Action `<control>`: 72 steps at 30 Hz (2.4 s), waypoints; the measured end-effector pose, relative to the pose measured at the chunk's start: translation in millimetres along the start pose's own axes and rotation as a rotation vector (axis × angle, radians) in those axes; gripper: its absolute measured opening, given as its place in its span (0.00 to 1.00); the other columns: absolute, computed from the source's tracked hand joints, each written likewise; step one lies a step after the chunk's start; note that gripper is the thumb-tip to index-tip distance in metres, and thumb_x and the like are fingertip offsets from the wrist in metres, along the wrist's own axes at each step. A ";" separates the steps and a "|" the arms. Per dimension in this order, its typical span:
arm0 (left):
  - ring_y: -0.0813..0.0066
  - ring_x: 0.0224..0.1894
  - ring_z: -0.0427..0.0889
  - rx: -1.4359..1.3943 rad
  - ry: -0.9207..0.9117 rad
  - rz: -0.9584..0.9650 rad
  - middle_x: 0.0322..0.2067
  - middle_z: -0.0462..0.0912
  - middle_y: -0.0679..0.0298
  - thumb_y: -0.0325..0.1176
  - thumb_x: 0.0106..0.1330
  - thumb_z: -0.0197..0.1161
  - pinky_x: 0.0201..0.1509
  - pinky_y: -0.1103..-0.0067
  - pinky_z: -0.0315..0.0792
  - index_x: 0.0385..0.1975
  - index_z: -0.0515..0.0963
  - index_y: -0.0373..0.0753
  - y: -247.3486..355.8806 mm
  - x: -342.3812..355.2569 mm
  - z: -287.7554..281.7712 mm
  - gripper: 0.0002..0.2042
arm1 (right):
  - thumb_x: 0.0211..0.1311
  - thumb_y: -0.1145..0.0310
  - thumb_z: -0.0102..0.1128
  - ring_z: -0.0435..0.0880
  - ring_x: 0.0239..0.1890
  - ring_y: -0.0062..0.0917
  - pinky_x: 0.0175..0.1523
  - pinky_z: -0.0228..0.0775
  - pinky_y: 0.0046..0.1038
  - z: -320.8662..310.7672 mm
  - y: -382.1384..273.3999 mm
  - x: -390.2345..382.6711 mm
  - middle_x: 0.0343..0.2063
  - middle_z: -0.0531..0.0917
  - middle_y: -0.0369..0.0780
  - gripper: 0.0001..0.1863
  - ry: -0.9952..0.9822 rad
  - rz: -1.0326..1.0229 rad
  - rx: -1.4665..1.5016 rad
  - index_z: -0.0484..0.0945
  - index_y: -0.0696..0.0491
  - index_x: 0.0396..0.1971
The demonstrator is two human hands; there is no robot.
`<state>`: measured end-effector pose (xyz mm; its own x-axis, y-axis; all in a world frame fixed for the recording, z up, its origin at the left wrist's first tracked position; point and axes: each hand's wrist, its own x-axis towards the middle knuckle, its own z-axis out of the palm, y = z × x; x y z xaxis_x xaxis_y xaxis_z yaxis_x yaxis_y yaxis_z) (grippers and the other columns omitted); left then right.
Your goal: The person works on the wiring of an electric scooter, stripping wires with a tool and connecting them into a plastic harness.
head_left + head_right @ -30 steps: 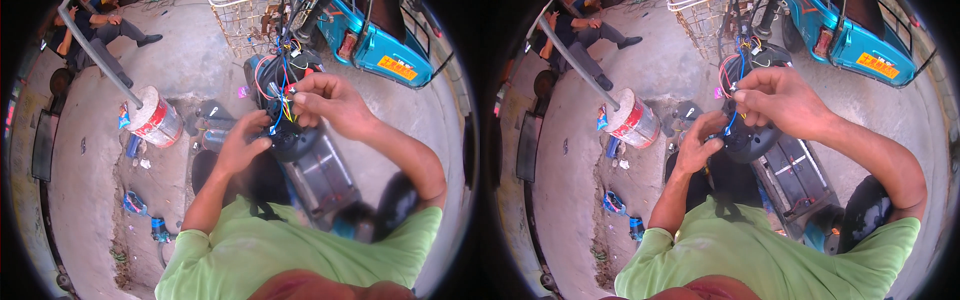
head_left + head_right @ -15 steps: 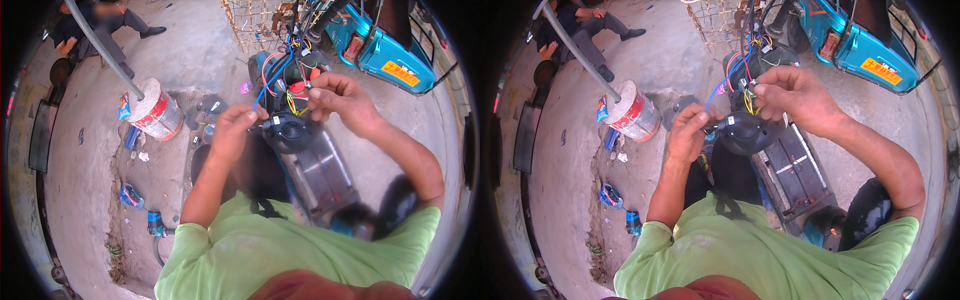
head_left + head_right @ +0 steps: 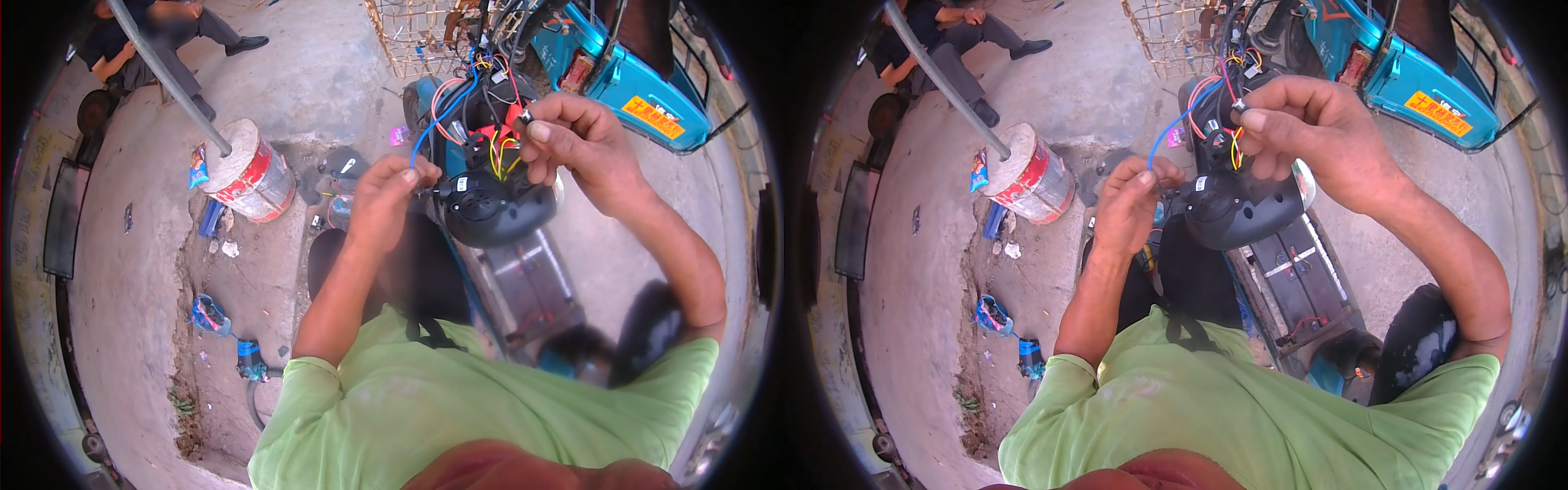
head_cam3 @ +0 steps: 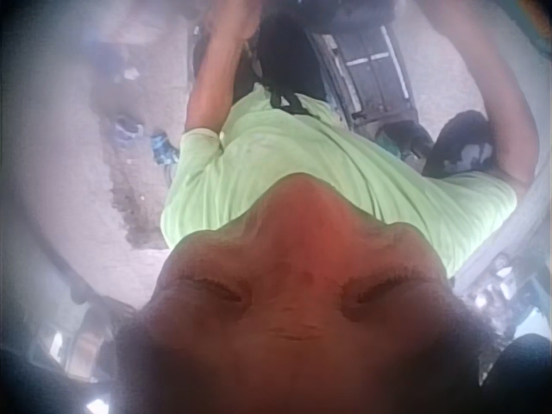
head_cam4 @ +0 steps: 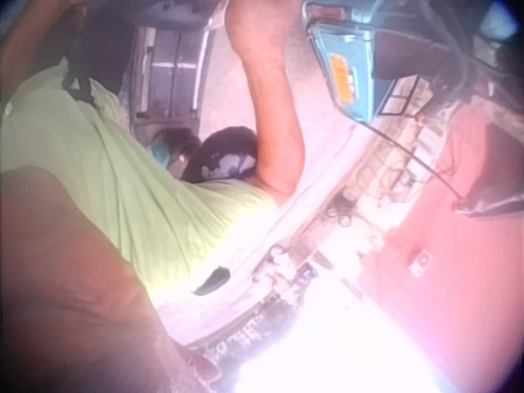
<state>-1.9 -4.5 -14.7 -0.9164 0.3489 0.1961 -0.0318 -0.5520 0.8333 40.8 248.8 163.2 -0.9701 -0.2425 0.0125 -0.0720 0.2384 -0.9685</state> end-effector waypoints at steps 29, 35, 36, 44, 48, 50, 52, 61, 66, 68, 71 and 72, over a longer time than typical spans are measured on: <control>0.78 0.44 0.83 0.374 0.191 0.172 0.42 0.87 0.61 0.27 0.75 0.58 0.51 0.79 0.76 0.47 0.77 0.34 25.9 18.9 22.0 0.06 | 0.74 0.60 0.62 0.86 0.29 0.15 0.35 0.77 0.18 -14.8 -4.5 0.6 0.31 0.87 0.35 0.13 0.143 -0.078 0.035 0.83 0.56 0.44; 0.76 0.44 0.83 0.186 0.098 0.171 0.43 0.87 0.60 0.29 0.76 0.57 0.53 0.75 0.77 0.47 0.76 0.35 14.5 22.4 22.3 0.06 | 0.74 0.61 0.62 0.85 0.29 0.14 0.34 0.76 0.18 -11.3 -2.7 0.2 0.31 0.87 0.35 0.13 0.108 -0.049 0.002 0.83 0.56 0.43; 0.74 0.44 0.83 0.217 0.071 0.181 0.43 0.87 0.58 0.29 0.77 0.56 0.54 0.74 0.77 0.47 0.76 0.35 12.7 23.2 21.8 0.07 | 0.73 0.61 0.62 0.85 0.28 0.14 0.34 0.76 0.18 -10.4 -2.8 0.5 0.31 0.87 0.35 0.13 0.108 -0.047 -0.001 0.83 0.56 0.43; 0.71 0.39 0.84 -0.122 0.146 0.174 0.36 0.84 0.58 0.30 0.77 0.55 0.46 0.76 0.77 0.45 0.73 0.34 19.1 38.4 61.7 0.06 | 0.73 0.62 0.62 0.84 0.30 0.13 0.38 0.75 0.18 -10.4 3.8 1.6 0.33 0.88 0.35 0.13 0.099 -0.055 -0.059 0.82 0.56 0.46; 0.72 0.36 0.84 -0.119 0.152 0.095 0.35 0.84 0.58 0.30 0.77 0.56 0.41 0.76 0.77 0.44 0.73 0.35 32.6 47.6 73.1 0.06 | 0.68 0.68 0.66 0.83 0.35 0.15 0.44 0.77 0.20 -2.1 15.4 2.2 0.38 0.88 0.38 0.16 0.079 -0.107 -0.049 0.80 0.60 0.50; 0.73 0.36 0.83 -0.075 0.161 0.064 0.34 0.84 0.59 0.31 0.76 0.56 0.41 0.76 0.77 0.44 0.74 0.35 42.5 50.9 77.1 0.06 | 0.63 0.66 0.71 0.84 0.40 0.17 0.46 0.78 0.24 1.1 16.2 0.2 0.42 0.87 0.38 0.23 0.055 -0.196 -0.251 0.78 0.61 0.54; 0.74 0.35 0.83 -0.030 0.171 0.032 0.34 0.85 0.59 0.31 0.76 0.57 0.40 0.77 0.77 0.44 0.74 0.35 50.4 53.9 79.1 0.06 | 0.54 0.64 0.78 0.84 0.44 0.24 0.50 0.79 0.29 -0.7 16.7 -1.4 0.50 0.84 0.42 0.37 0.036 -0.254 -0.395 0.73 0.60 0.62; 0.75 0.34 0.84 0.028 0.171 0.005 0.34 0.86 0.60 0.32 0.76 0.58 0.37 0.79 0.76 0.45 0.74 0.36 57.3 61.9 76.3 0.07 | 0.34 0.62 0.86 0.80 0.56 0.45 0.59 0.77 0.42 16.0 24.4 -5.3 0.58 0.76 0.46 0.57 0.041 -0.577 -1.011 0.65 0.48 0.70; 0.73 0.42 0.84 0.130 0.082 0.035 0.40 0.86 0.60 0.31 0.75 0.60 0.46 0.75 0.77 0.44 0.80 0.35 54.9 64.7 62.5 0.07 | 0.41 0.67 0.80 0.81 0.56 0.44 0.59 0.77 0.41 13.4 23.6 -4.7 0.54 0.78 0.46 0.44 0.043 -0.595 -1.002 0.72 0.49 0.64; 0.73 0.43 0.84 0.264 0.064 0.167 0.41 0.86 0.60 0.30 0.74 0.60 0.49 0.74 0.78 0.44 0.81 0.35 49.7 67.2 61.7 0.07 | 0.43 0.68 0.78 0.81 0.55 0.44 0.59 0.77 0.40 10.1 20.5 -2.9 0.51 0.80 0.47 0.38 0.072 -0.532 -0.930 0.75 0.51 0.60; 0.71 0.46 0.84 0.401 0.110 0.312 0.44 0.86 0.59 0.29 0.73 0.60 0.53 0.71 0.78 0.43 0.81 0.35 47.6 67.3 61.2 0.06 | 0.44 0.68 0.76 0.82 0.54 0.43 0.59 0.77 0.39 4.2 20.9 2.8 0.50 0.81 0.47 0.37 0.104 -0.496 -0.863 0.76 0.51 0.59; 0.69 0.47 0.85 0.403 0.172 0.320 0.45 0.86 0.58 0.29 0.73 0.60 0.55 0.69 0.78 0.43 0.80 0.35 47.5 67.1 60.6 0.06 | 0.44 0.68 0.76 0.82 0.54 0.43 0.59 0.77 0.39 0.9 19.7 5.1 0.50 0.81 0.47 0.37 0.103 -0.495 -0.862 0.76 0.51 0.59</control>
<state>-40.7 38.5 69.4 -0.9084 0.0628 0.4133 0.3842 -0.2643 0.8846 34.7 251.4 143.9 -0.7975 -0.4264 0.4268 -0.5779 0.7431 -0.3374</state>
